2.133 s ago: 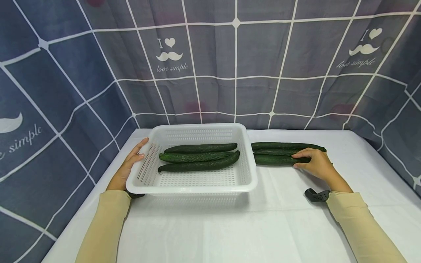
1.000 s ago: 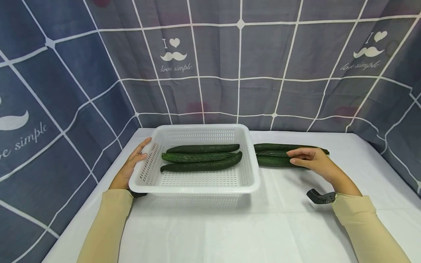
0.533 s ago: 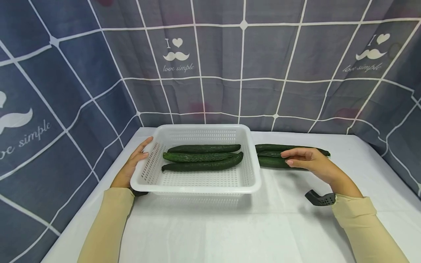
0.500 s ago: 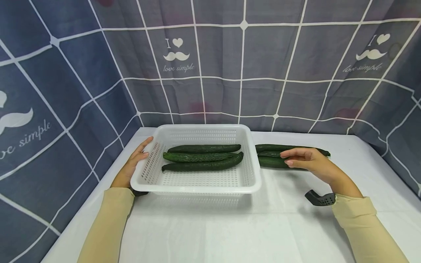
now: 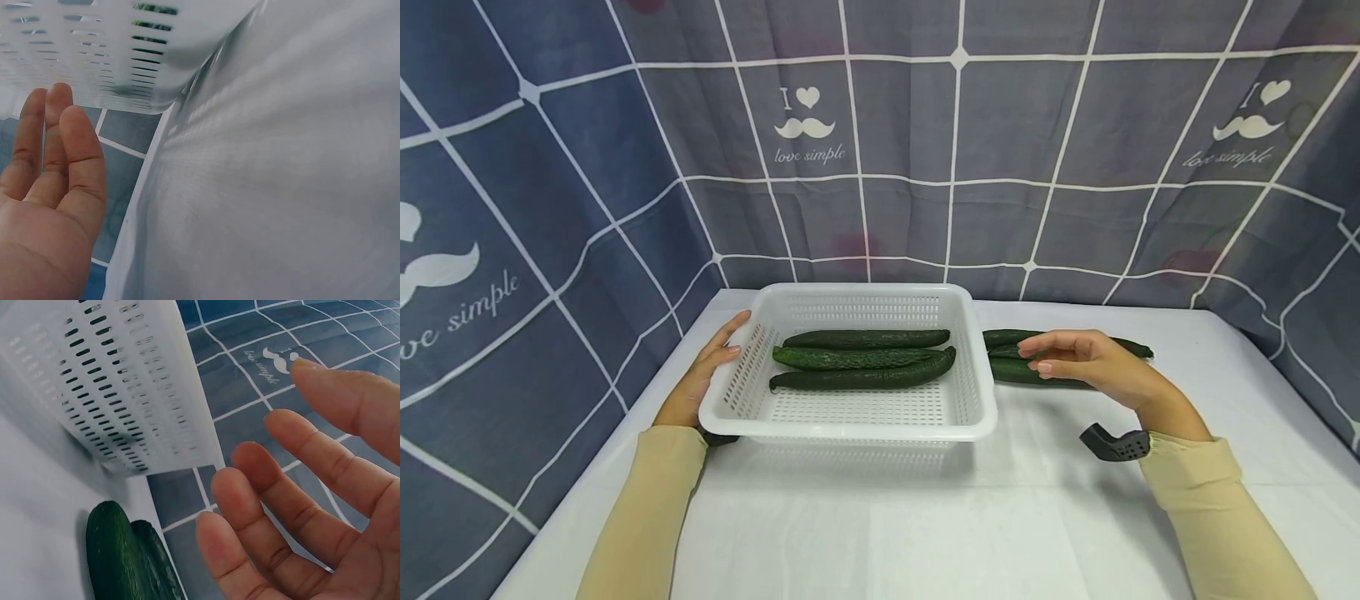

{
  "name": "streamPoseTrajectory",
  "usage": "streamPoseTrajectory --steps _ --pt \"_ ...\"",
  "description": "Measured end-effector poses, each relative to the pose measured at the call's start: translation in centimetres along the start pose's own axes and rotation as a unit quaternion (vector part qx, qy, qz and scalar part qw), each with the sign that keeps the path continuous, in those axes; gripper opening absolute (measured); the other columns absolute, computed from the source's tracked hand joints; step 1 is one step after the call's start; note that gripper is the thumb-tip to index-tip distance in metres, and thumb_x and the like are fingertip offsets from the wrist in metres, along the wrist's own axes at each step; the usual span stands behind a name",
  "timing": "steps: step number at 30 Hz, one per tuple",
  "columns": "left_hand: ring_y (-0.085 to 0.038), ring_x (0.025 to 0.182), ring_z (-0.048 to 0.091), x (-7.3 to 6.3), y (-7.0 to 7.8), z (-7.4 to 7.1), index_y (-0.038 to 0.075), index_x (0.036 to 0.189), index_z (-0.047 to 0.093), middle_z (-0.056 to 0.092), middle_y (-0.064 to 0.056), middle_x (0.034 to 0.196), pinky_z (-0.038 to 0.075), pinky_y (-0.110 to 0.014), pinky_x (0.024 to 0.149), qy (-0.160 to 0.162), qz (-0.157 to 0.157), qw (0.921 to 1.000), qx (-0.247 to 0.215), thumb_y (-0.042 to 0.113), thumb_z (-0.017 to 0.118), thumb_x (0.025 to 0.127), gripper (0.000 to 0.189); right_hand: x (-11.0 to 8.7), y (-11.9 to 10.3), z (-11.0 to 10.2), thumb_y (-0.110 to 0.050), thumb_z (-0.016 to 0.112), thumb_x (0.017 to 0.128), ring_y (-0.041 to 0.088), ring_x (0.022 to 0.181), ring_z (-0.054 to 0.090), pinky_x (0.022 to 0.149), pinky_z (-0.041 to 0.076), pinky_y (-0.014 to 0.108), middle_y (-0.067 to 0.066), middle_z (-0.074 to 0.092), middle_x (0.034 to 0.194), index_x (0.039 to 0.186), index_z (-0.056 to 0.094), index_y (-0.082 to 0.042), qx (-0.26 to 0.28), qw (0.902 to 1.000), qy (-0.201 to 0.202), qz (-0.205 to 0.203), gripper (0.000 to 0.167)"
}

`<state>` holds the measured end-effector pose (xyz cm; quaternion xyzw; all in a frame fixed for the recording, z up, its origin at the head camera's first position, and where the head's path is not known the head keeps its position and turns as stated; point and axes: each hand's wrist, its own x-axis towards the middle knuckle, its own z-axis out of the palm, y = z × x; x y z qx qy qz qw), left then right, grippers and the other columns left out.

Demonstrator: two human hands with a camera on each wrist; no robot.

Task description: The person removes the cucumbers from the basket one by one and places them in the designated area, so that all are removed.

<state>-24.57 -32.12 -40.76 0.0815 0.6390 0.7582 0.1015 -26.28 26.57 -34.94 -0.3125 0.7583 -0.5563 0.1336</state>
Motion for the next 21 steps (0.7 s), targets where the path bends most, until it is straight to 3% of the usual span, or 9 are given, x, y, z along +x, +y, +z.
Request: streamPoseTrajectory --steps 14,21 --pt "-0.019 0.144 0.037 0.0 0.0 0.1 0.039 0.171 0.027 0.027 -0.001 0.169 0.048 -0.031 0.104 0.001 0.007 1.0 -0.001 0.021 0.045 0.111 0.066 2.9 -1.4 1.2 0.004 0.063 0.104 0.014 0.115 0.073 0.095 0.058 0.03 -0.005 0.073 0.13 0.135 0.068 0.006 0.02 0.9998 -0.004 0.002 0.032" --pt "-0.019 0.142 0.04 -0.1 0.1 0.2 0.039 0.171 0.028 0.031 0.001 0.166 0.05 -0.032 0.103 0.0 0.007 1.0 -0.005 0.02 0.046 0.109 0.067 4.1 -2.0 1.7 0.003 0.065 0.103 0.019 0.115 0.074 0.094 0.059 0.032 0.003 0.074 0.13 0.135 0.066 0.01 0.021 0.9997 -0.009 0.005 0.033"
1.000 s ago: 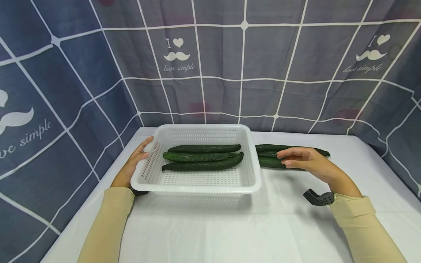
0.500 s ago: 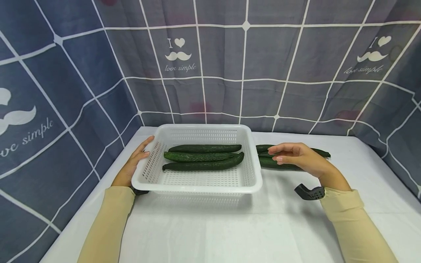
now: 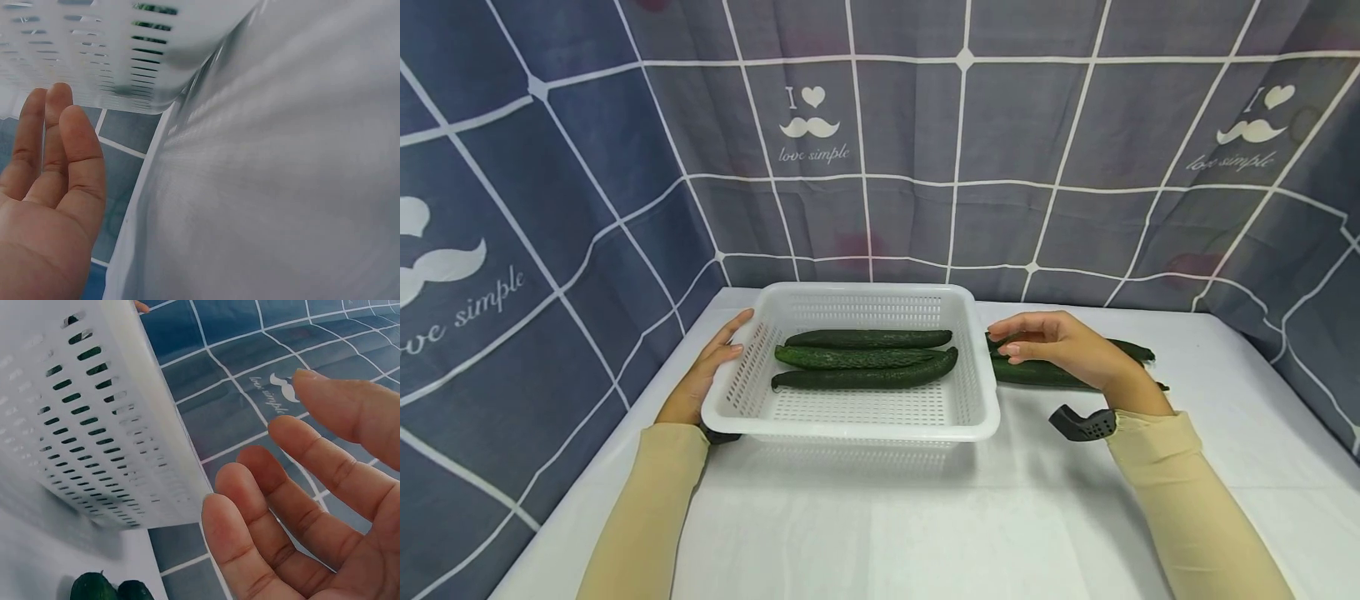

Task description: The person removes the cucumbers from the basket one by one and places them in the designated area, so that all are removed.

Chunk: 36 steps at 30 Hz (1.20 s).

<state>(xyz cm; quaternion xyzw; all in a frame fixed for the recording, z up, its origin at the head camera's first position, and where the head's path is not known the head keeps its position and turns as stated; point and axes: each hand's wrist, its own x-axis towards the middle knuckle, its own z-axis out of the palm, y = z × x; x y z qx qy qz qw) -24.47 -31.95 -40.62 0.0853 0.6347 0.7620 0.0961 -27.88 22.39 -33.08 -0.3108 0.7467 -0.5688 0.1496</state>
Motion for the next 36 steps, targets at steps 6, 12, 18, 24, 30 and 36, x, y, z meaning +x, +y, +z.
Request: streamPoseTrajectory --steps 6,12,18,24,30,36 --pt "-0.019 0.143 0.039 0.0 0.1 0.0 0.039 0.171 0.027 0.027 -0.001 0.169 0.049 -0.031 0.104 -0.002 -0.001 1.0 0.002 0.021 0.047 0.109 0.068 0.9 -0.6 0.3 0.001 0.066 0.102 0.02 0.115 0.074 0.095 0.059 0.032 0.004 0.074 0.13 0.136 0.065 0.012 -0.011 0.9999 0.004 0.01 0.035" --pt "-0.02 0.148 0.031 0.3 0.0 -0.2 0.04 0.171 0.027 0.022 -0.003 0.171 0.045 -0.031 0.106 -0.012 0.003 0.9999 0.008 0.022 0.047 0.11 0.067 1.8 -1.7 0.6 -0.001 0.066 0.102 0.019 0.116 0.073 0.097 0.058 0.033 0.005 0.072 0.133 0.136 0.066 0.01 -0.011 0.9998 -0.005 0.014 0.036" --pt "-0.022 0.151 0.029 0.4 -0.1 -0.1 0.039 0.172 0.025 0.021 -0.006 0.173 0.043 -0.032 0.108 -0.019 0.012 0.9997 0.01 0.022 0.046 0.11 0.067 3.1 -2.7 0.6 -0.003 0.067 0.102 0.018 0.116 0.071 0.097 0.056 0.032 0.01 0.072 0.136 0.139 0.062 0.014 -0.032 0.9992 -0.011 0.02 0.042" --pt "-0.019 0.147 0.031 0.5 -0.1 -0.2 0.038 0.172 0.024 0.026 0.0 0.168 0.044 -0.031 0.107 -0.018 0.01 0.9998 0.008 0.021 0.046 0.11 0.068 4.6 -3.4 0.8 -0.006 0.069 0.101 0.024 0.122 0.069 0.1 0.055 0.032 0.004 0.072 0.135 0.138 0.066 0.008 -0.051 0.9983 -0.014 0.023 0.039" --pt "-0.018 0.145 0.035 0.3 0.1 -0.2 0.037 0.173 0.024 0.029 0.001 0.166 0.046 -0.031 0.106 -0.013 0.012 0.9998 0.007 0.021 0.046 0.111 0.067 6.1 -3.9 1.4 -0.009 0.07 0.101 0.022 0.123 0.069 0.104 0.052 0.031 0.008 0.072 0.136 0.138 0.067 0.006 -0.063 0.9975 -0.017 0.027 0.04" --pt "-0.021 0.15 0.029 0.2 0.1 -0.1 0.04 0.172 0.025 0.023 -0.001 0.172 0.044 -0.032 0.107 -0.005 0.003 0.9999 0.011 0.023 0.046 0.111 0.067 7.7 -3.8 2.1 -0.005 0.07 0.102 0.025 0.12 0.069 0.105 0.051 0.033 0.011 0.073 0.132 0.138 0.067 0.007 -0.069 0.9969 -0.03 0.025 0.038"
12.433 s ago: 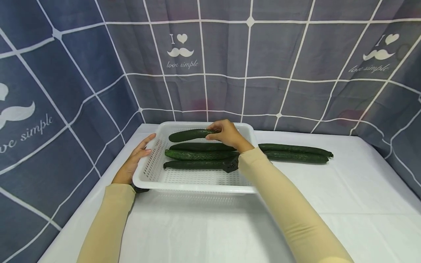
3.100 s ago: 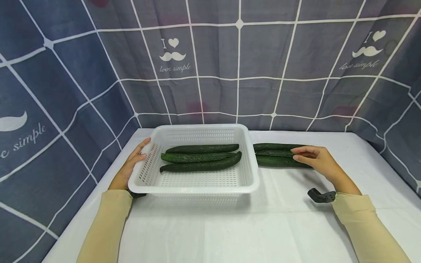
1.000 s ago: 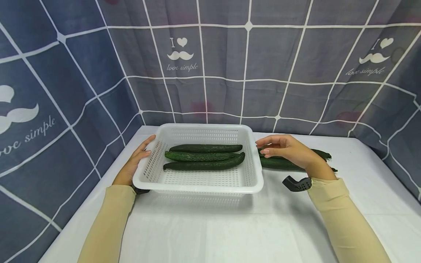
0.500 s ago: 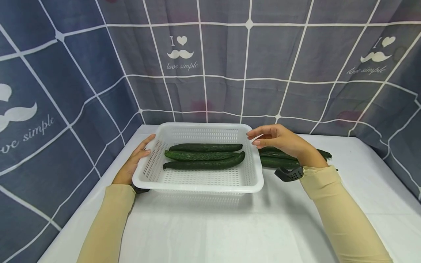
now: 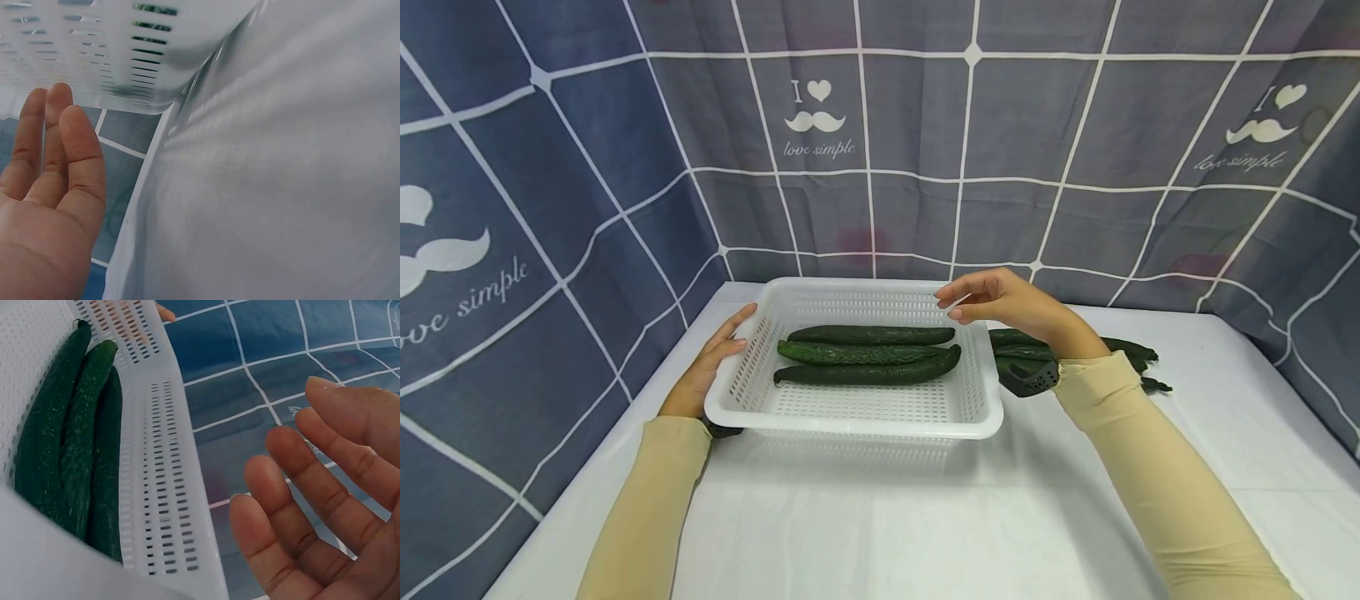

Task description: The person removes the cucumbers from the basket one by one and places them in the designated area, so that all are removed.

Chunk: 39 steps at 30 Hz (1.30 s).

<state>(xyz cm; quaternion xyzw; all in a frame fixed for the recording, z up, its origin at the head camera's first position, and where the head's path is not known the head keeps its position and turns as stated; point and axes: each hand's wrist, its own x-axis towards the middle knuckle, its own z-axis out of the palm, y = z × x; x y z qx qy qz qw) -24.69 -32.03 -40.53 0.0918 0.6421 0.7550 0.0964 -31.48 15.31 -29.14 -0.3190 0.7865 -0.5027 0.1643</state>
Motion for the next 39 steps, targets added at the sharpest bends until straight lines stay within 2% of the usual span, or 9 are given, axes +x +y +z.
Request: streamPoseTrajectory --steps 4,9,16,19,25,30,39 --pt "-0.022 0.151 0.028 0.0 0.0 0.0 0.042 0.172 0.026 0.021 -0.002 0.174 0.044 -0.033 0.107 0.006 -0.006 1.0 0.001 0.023 0.047 0.111 0.067 1.0 0.0 0.4 -0.006 0.07 0.102 0.023 0.12 0.068 0.107 0.05 0.038 0.011 0.072 0.133 0.137 0.069 0.003 -0.005 1.0 -0.001 0.007 0.036" --pt "-0.022 0.152 0.027 0.1 0.0 0.1 0.04 0.172 0.025 0.02 -0.004 0.174 0.042 -0.033 0.108 0.001 -0.004 1.0 0.001 0.023 0.046 0.111 0.067 2.5 0.3 1.0 -0.007 0.071 0.102 0.031 0.126 0.065 0.107 0.05 0.04 0.013 0.072 0.135 0.137 0.07 0.002 -0.006 0.9999 -0.005 0.009 0.036" --pt "-0.023 0.152 0.025 0.1 0.1 0.2 0.039 0.173 0.023 0.018 -0.004 0.174 0.041 -0.033 0.108 0.001 -0.005 1.0 0.002 0.022 0.046 0.11 0.069 4.3 1.4 1.7 -0.005 0.069 0.103 0.03 0.126 0.066 0.111 0.047 0.045 0.029 0.064 0.142 0.138 0.065 0.009 -0.01 0.9998 -0.016 0.004 0.039" --pt "-0.022 0.151 0.027 0.1 0.1 0.2 0.04 0.172 0.024 0.021 -0.003 0.172 0.041 -0.034 0.108 0.0 -0.002 1.0 0.003 0.023 0.046 0.11 0.069 5.0 1.8 1.9 -0.004 0.068 0.102 0.032 0.129 0.064 0.114 0.044 0.049 0.031 0.063 0.143 0.139 0.062 0.013 -0.012 0.9998 -0.018 0.005 0.041" --pt "-0.023 0.151 0.027 0.3 -0.1 0.1 0.04 0.172 0.026 0.022 -0.005 0.172 0.041 -0.035 0.108 -0.006 0.009 0.9999 0.0 0.021 0.046 0.109 0.069 6.2 2.1 2.5 -0.003 0.067 0.102 0.039 0.137 0.059 0.117 0.043 0.052 0.031 0.062 0.145 0.14 0.061 0.015 -0.018 0.9995 -0.021 0.016 0.043" --pt "-0.024 0.151 0.028 0.3 -0.2 -0.1 0.039 0.172 0.026 0.019 -0.008 0.174 0.042 -0.034 0.107 -0.005 0.015 0.9998 0.007 0.021 0.045 0.109 0.068 7.1 2.1 3.1 -0.001 0.067 0.101 0.04 0.138 0.058 0.116 0.044 0.051 0.032 0.061 0.146 0.14 0.061 0.015 -0.028 0.9989 -0.024 0.029 0.042" --pt "-0.027 0.154 0.023 0.5 -0.2 -0.1 0.037 0.172 0.025 0.011 -0.012 0.178 0.038 -0.036 0.109 -0.006 0.019 0.9997 0.016 0.02 0.044 0.107 0.07 8.4 1.9 4.1 -0.007 0.066 0.103 0.041 0.139 0.057 0.116 0.045 0.055 0.026 0.059 0.151 0.144 0.061 0.011 -0.047 0.9954 -0.027 0.078 0.045"
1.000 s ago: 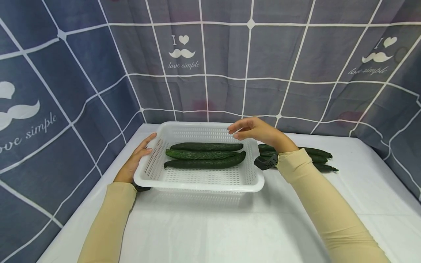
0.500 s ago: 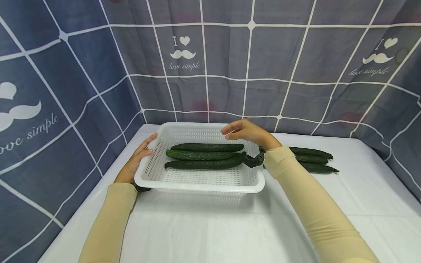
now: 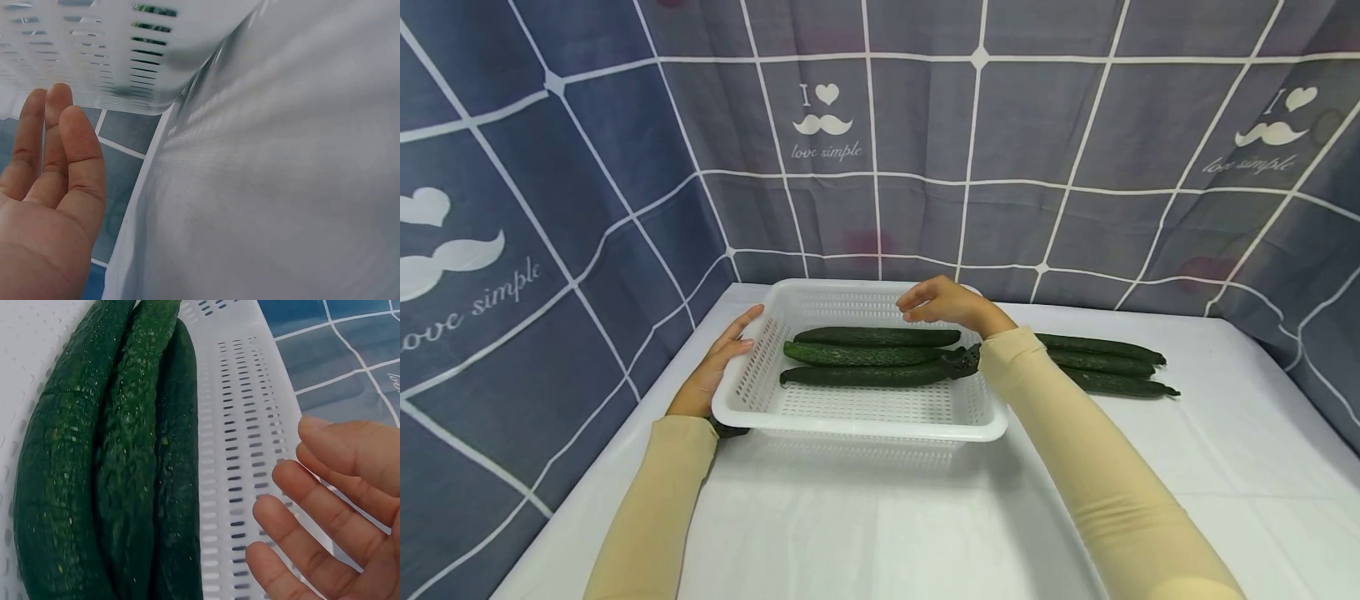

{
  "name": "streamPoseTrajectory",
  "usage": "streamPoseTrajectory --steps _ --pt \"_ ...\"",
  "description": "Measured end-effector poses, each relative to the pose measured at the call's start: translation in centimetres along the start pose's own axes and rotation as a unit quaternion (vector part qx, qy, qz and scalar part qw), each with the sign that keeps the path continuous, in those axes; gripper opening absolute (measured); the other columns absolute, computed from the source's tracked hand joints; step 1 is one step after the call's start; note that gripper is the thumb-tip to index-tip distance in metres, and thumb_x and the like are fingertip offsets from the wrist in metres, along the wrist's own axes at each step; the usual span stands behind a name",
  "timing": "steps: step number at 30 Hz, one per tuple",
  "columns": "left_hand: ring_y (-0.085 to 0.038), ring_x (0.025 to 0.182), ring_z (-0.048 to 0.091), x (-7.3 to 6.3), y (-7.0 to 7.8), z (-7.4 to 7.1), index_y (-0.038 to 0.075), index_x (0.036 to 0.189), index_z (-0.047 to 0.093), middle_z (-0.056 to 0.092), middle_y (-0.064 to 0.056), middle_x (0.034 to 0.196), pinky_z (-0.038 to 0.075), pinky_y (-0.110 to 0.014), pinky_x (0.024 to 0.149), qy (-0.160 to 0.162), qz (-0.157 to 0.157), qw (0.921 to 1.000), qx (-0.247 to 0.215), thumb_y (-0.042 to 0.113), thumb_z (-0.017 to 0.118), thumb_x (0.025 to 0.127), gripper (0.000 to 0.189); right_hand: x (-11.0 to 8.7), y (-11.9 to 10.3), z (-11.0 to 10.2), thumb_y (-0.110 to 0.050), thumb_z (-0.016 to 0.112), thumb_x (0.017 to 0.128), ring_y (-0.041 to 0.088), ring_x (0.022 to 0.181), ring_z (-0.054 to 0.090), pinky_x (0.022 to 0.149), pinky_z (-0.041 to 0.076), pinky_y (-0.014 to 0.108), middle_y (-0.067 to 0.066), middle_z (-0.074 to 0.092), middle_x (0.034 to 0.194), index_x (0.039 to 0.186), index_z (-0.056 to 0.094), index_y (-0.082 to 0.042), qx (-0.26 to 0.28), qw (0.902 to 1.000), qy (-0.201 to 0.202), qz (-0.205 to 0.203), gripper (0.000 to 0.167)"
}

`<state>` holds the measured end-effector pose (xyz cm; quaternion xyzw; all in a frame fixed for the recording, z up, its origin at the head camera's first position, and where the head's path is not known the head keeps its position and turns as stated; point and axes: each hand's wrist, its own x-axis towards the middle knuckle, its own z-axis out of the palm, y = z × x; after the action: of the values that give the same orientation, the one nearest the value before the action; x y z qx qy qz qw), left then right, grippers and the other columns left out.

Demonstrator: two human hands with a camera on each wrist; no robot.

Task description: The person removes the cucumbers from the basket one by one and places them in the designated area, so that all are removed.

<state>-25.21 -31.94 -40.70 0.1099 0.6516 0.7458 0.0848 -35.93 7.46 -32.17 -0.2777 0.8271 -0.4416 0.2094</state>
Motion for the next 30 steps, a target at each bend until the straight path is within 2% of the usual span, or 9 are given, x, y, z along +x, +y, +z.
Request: streamPoseTrajectory --steps 5,9,16,21,25,30 --pt "-0.029 0.157 0.019 0.1 0.1 0.0 0.037 0.172 0.026 0.007 -0.014 0.179 0.036 -0.037 0.111 -0.002 0.0 1.0 -0.003 0.019 0.045 0.106 0.07 0.7 -0.2 0.6 -0.007 0.066 0.105 0.041 0.139 0.058 0.116 0.045 0.053 0.026 0.059 0.151 0.144 0.061 0.01 0.005 0.9999 0.007 0.014 0.043" --pt "-0.027 0.155 0.022 0.1 0.1 -0.2 0.039 0.17 0.029 0.01 -0.012 0.177 0.035 -0.036 0.111 -0.002 0.004 1.0 -0.005 0.019 0.045 0.106 0.069 1.5 -0.2 0.9 -0.005 0.065 0.105 0.041 0.138 0.059 0.115 0.046 0.053 0.026 0.061 0.149 0.143 0.062 0.01 0.001 0.9995 0.013 0.029 0.041" --pt "-0.026 0.154 0.024 -0.1 0.0 -0.1 0.036 0.172 0.026 0.011 -0.012 0.177 0.038 -0.033 0.11 0.005 0.001 1.0 -0.004 0.019 0.045 0.106 0.071 2.3 -0.8 1.6 -0.006 0.066 0.104 0.04 0.137 0.06 0.114 0.047 0.053 0.025 0.064 0.146 0.141 0.064 0.01 -0.004 0.9986 0.018 0.05 0.04" --pt "-0.022 0.149 0.03 -0.1 -0.1 0.0 0.036 0.171 0.028 0.019 -0.009 0.174 0.04 -0.032 0.108 0.005 0.004 0.9999 -0.008 0.019 0.046 0.105 0.07 2.7 -0.9 2.1 -0.005 0.067 0.104 0.039 0.137 0.059 0.114 0.046 0.053 0.024 0.065 0.145 0.14 0.065 0.009 0.001 0.9978 0.026 0.061 0.039" --pt "-0.019 0.144 0.036 0.0 -0.2 0.0 0.036 0.17 0.031 0.026 -0.006 0.168 0.043 -0.03 0.107 0.0 0.014 0.9998 -0.017 0.018 0.047 0.105 0.069 2.9 -0.6 2.6 -0.006 0.065 0.105 0.039 0.139 0.058 0.117 0.044 0.051 0.024 0.064 0.145 0.141 0.064 0.009 0.007 0.9973 0.031 0.067 0.039" --pt "-0.021 0.148 0.033 0.2 -0.1 -0.1 0.036 0.17 0.031 0.022 -0.008 0.172 0.043 -0.03 0.108 -0.001 0.012 0.9998 -0.016 0.018 0.047 0.105 0.07 3.1 -0.1 3.2 -0.006 0.064 0.106 0.039 0.139 0.058 0.118 0.043 0.05 0.024 0.064 0.146 0.141 0.064 0.008 0.017 0.9971 0.045 0.059 0.038"
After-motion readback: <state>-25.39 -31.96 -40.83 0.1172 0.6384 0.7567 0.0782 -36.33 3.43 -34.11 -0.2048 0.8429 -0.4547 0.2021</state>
